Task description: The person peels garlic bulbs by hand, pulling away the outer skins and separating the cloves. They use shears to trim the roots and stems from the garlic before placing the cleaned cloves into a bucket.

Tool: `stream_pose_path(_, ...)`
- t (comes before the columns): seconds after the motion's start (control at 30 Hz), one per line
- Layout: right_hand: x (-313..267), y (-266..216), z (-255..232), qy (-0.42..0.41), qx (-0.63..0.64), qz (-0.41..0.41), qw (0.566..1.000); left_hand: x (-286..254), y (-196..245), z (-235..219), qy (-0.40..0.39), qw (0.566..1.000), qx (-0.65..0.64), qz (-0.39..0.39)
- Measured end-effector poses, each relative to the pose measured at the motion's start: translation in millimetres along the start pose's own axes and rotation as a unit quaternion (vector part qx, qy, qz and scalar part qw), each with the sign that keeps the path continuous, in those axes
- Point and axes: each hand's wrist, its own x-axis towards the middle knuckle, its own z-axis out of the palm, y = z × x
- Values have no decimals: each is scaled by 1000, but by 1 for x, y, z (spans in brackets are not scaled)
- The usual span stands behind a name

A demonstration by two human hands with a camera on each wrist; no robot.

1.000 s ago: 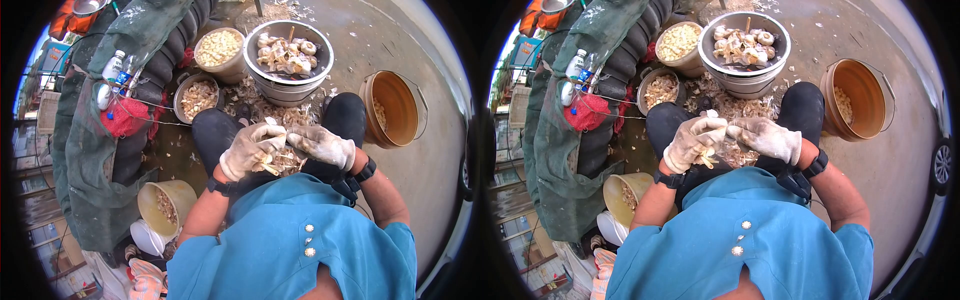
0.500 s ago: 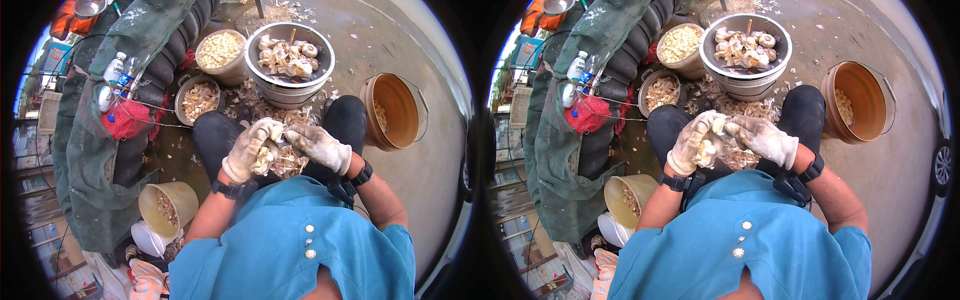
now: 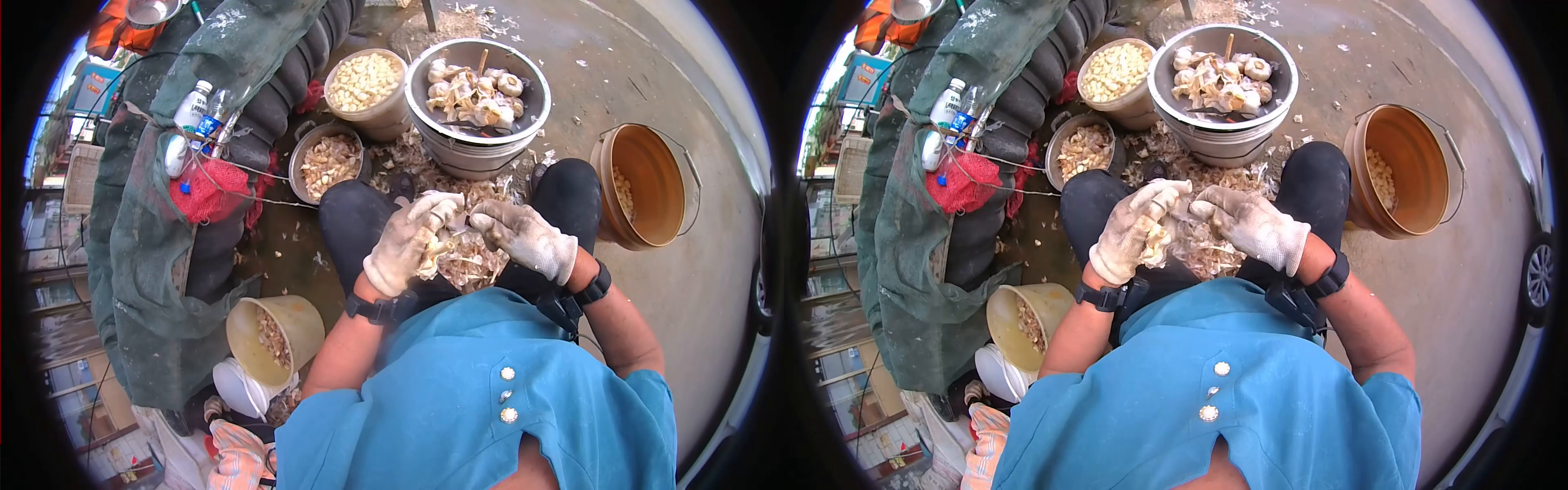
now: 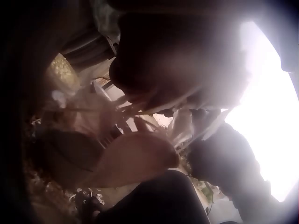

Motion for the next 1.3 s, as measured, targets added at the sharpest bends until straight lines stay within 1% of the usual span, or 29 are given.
stream_pose_path(0.03, 0, -2, -1, 6, -8, -23, 1000, 0, 1, 4, 16, 1000, -23, -14)
stream_pose_path(0.07, 1, -2, -2, 3, -24, -18, 1000, 0, 2, 6, 32, 998, -46, -28)
stream_pose_path(0.1, 1, 1, -2, 2, -24, -17, 1000, -1, 1, 7, 32, 998, -47, -28)
stream_pose_path(0.17, 1, 8, 0, 13, -52, -61, 997, -3, 1, 7, 26, 990, -103, -89)
stream_pose_path(0.2, 2, 8, 0, 13, -52, -61, 997, -3, 1, 7, 27, 990, -103, -90)
stream_pose_path(0.27, 2, 9, 1, 9, -67, -34, 997, -3, 4, 8, 22, 995, -54, -80)
stream_pose_path(0.3, 2, 11, 2, 9, -67, -34, 997, -4, 5, 9, 21, 995, -54, -81)
stream_pose_path(0.37, 1, 14, 2, 8, -39, -40, 998, -3, 8, 10, 31, 985, -115, -127)
stream_pose_path(0.4, 1, 11, 1, 8, -38, -39, 998, -3, 9, 11, 30, 985, -115, -127)
stream_pose_path(0.47, 0, 0, -1, -29, 4, 16, 999, -3, 12, 12, 39, 971, -198, -128)
stream_pose_path(0.5, 1, 5, 2, -28, 5, 16, 999, -2, 13, 12, 39, 971, -198, -129)
stream_pose_path(0.57, 4, 17, 8, -7, 32, -13, 999, 1, 13, 13, 13, 995, -67, -67)
stream_pose_path(0.6, 4, 19, 7, -7, 31, -12, 999, 0, 12, 11, 13, 995, -67, -67)
stream_pose_path(0.67, 2, 16, 4, 7, 34, 12, 999, 1, 9, 8, 25, 992, -77, -96)
stream_pose_path(0.77, 0, 9, 1, 0, 21, 18, 1000, -2, 2, 8, 26, 991, -100, -87)
stream_pose_path(0.8, 1, 15, 3, -1, 22, 19, 1000, -2, -1, 9, 27, 991, -101, -89)
stream_pose_path(0.87, 5, 37, 11, 46, -26, -49, 997, 0, -6, 10, 26, 1000, 7, 6)
stream_pose_path(0.9, 7, 44, 13, 45, -25, -50, 997, 1, -5, 9, 27, 1000, 8, 6)
stream_pose_path(0.97, 9, 44, 14, 70, -4, -105, 992, 2, 1, 9, 26, 995, -43, -89)
stream_pose_path(1.0, 7, 42, 11, 70, -4, -105, 992, 1, 4, 9, 26, 995, -44, -89)
stream_pose_path(1.03, 4, 17, 3, 21, 13, -45, 999, -1, 8, 8, 13, 989, -106, -100)
stream_pose_path(1.07, 2, 4, -1, -29, 30, 14, 999, -2, 11, 7, 0, 980, -168, -111)
stream_pose_path(1.1, 3, 7, 0, -29, 31, 14, 999, -2, 6, 7, 0, 980, -167, -112)
stream_pose_path(1.17, 4, 14, 5, -25, 55, 2, 998, -2, -5, 8, 15, 953, -283, -105)
stream_pose_path(1.2, 5, 15, 5, -25, 54, 1, 998, -2, -9, 6, 15, 953, -283, -105)
stream_pose_path(1.27, 4, 12, 1, -27, 44, 13, 999, -1, -12, 5, 22, 926, -357, -122)
stream_pose_path(1.3, 3, 11, 1, -27, 44, 13, 999, -2, -17, 3, 22, 926, -357, -122)
